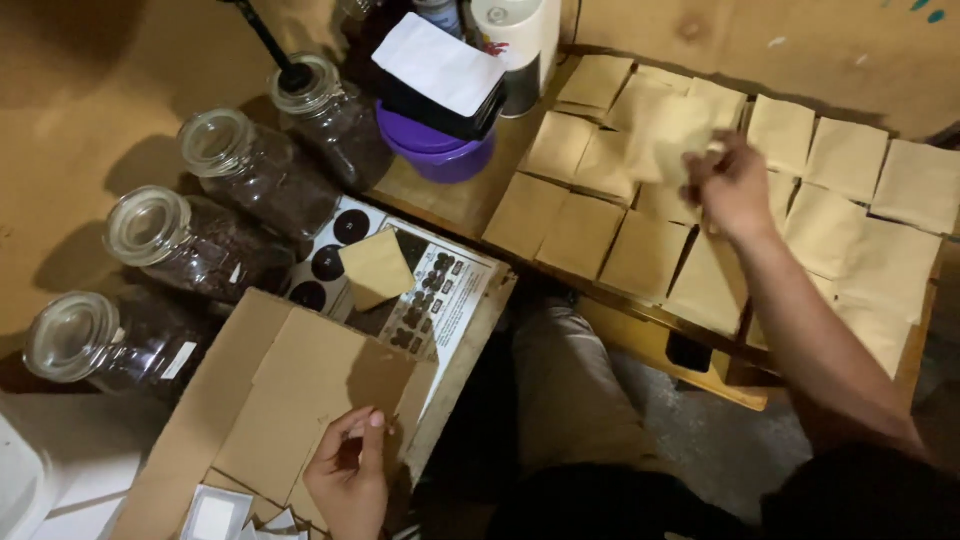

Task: The person repeatedly picks small white packets from a cardboard box, places them into small brown paper bags, folds the bag tops closed, and arranges the finished bags on a wooden tray. The person continues this cycle throughout the clip.

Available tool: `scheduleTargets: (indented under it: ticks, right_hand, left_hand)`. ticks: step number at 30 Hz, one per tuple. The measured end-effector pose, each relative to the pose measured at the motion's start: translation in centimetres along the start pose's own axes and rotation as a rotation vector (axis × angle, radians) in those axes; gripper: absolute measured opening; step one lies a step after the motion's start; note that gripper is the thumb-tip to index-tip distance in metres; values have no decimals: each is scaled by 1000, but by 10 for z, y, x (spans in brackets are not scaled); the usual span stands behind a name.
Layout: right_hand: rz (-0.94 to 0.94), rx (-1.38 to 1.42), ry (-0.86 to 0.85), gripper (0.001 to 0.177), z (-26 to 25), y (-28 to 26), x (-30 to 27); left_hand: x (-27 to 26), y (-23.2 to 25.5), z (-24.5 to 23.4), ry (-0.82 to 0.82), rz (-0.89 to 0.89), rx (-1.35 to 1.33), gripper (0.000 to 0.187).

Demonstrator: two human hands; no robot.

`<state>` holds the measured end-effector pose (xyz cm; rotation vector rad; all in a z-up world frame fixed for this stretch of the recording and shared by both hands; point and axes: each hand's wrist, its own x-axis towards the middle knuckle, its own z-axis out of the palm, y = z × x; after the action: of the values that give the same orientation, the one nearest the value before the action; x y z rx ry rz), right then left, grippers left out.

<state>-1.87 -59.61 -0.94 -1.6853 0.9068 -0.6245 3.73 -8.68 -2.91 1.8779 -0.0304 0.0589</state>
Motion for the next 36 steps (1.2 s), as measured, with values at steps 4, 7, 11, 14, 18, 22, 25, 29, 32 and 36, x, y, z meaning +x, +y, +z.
scheduleTargets:
  ticks: [4, 7, 11, 14, 18, 22, 25, 29, 32, 36]
  right_hand:
    - [-371, -293, 161, 50, -39, 72, 79]
    - [-418, -347, 187, 46, -45, 81, 104]
    - [-179, -176, 172, 25, -48, 107, 137]
    - [-334, -375, 236, 27, -54, 151, 178]
    - [-506, -618, 321, 31, -51, 169, 187]
    - [-379, -891, 255, 21, -49, 155, 175]
    - [-183, -875, 246, 38, -37, 130, 150]
    - [-639, -929, 326, 18, -5, 114, 133]
    - [-927, -680, 129, 12, 48, 51, 78]
    - [-1159, -356, -375, 21, 124, -11, 11]
  left_hand:
    - [0, 1, 3, -6, 23, -23, 15]
    - [3, -3, 4, -3, 52, 48, 17]
    - [-2, 0, 3, 4, 53, 35, 16]
    - [1, 1, 5, 12, 48, 28, 16]
    - [0, 3, 6, 20, 65, 27, 16]
    - [3, 0, 5, 3, 23, 46, 15]
    - [2, 2, 5, 3, 2, 2, 14]
    - [3, 10, 3, -9, -13, 18, 15]
    - [5, 11, 3, -19, -8, -2, 13]
    - [7, 4, 0, -36, 6, 1, 14]
